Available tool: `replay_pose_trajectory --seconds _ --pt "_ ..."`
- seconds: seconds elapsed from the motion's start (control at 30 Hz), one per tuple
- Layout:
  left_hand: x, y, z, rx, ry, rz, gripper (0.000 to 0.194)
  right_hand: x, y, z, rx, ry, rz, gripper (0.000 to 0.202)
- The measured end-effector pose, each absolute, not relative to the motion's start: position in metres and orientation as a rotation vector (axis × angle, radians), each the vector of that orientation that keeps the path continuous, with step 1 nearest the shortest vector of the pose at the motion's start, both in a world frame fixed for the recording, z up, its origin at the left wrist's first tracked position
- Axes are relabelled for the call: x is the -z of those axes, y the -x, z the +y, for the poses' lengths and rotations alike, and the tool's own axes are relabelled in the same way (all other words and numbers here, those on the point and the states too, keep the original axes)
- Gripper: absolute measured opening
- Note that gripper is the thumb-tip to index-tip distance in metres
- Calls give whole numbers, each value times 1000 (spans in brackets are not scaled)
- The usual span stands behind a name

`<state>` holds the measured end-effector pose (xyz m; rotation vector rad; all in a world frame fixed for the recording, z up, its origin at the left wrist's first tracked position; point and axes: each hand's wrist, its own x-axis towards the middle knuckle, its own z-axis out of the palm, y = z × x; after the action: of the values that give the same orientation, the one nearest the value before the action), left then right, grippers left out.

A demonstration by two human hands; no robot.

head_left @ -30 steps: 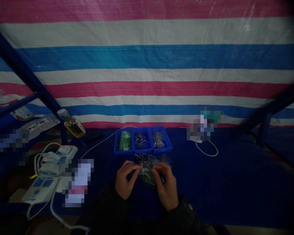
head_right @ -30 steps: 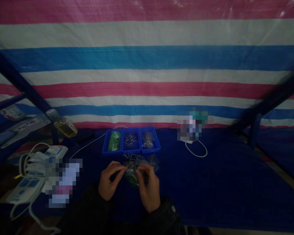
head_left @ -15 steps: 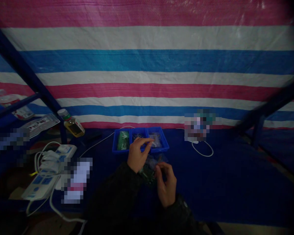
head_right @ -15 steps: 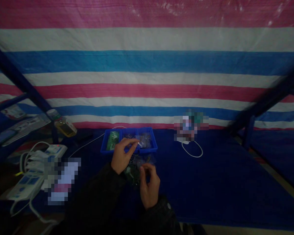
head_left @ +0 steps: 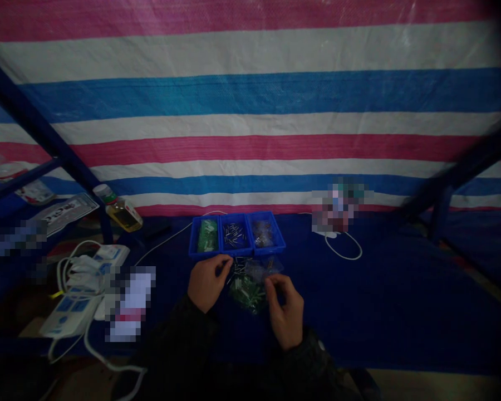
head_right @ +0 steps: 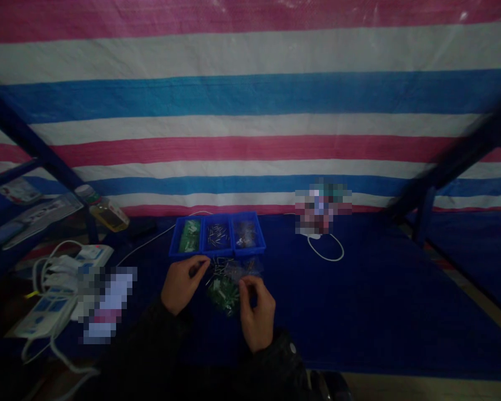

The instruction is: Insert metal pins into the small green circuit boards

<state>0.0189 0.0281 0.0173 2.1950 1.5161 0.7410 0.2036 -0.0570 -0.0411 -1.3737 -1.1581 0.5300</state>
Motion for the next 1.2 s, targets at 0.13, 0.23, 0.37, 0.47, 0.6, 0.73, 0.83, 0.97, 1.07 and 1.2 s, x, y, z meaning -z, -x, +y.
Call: replay_pose_trajectory --seconds 0.13,0.23,0.37,0.47,0.6,0.73,0.83,0.97,1.07,1.2 --pt "-12 -23 24 -397 -2188 1705 20 41 -202 -56 -543 1375 -1188 20" --pt "-9 -30 26 -306 -2154 1786 24 42 -202 -56 -544 1376 -1194 20" --pt "-5 -34 29 -257 -2126 1831 27 41 -201 -56 -547 1386 -1209 21" --pt "-2 -35 29 -241 -2113 1842 28 39 -201 -56 -546 1387 -1212 22" --pt "0 -36 31 -211 -2104 1869 28 37 -201 -56 -548 1374 -1222 23" --pt "0 -37 32 -202 -2113 1895 24 37 -201 -56 -547 1370 -1226 22" --pt "-1 -36 32 -198 -2128 1904 24 38 -201 -57 -550 1372 -1224 21" --pt "-7 -33 29 -192 -2140 1909 23 38 -201 -56 -545 1363 -1226 22" --pt "-14 -31 27 -210 -2152 1891 24 38 -200 -56 -542 1365 -1227 23" --pt "-22 -30 22 -233 -2165 1860 24 39 -200 -56 -544 1365 -1230 24"
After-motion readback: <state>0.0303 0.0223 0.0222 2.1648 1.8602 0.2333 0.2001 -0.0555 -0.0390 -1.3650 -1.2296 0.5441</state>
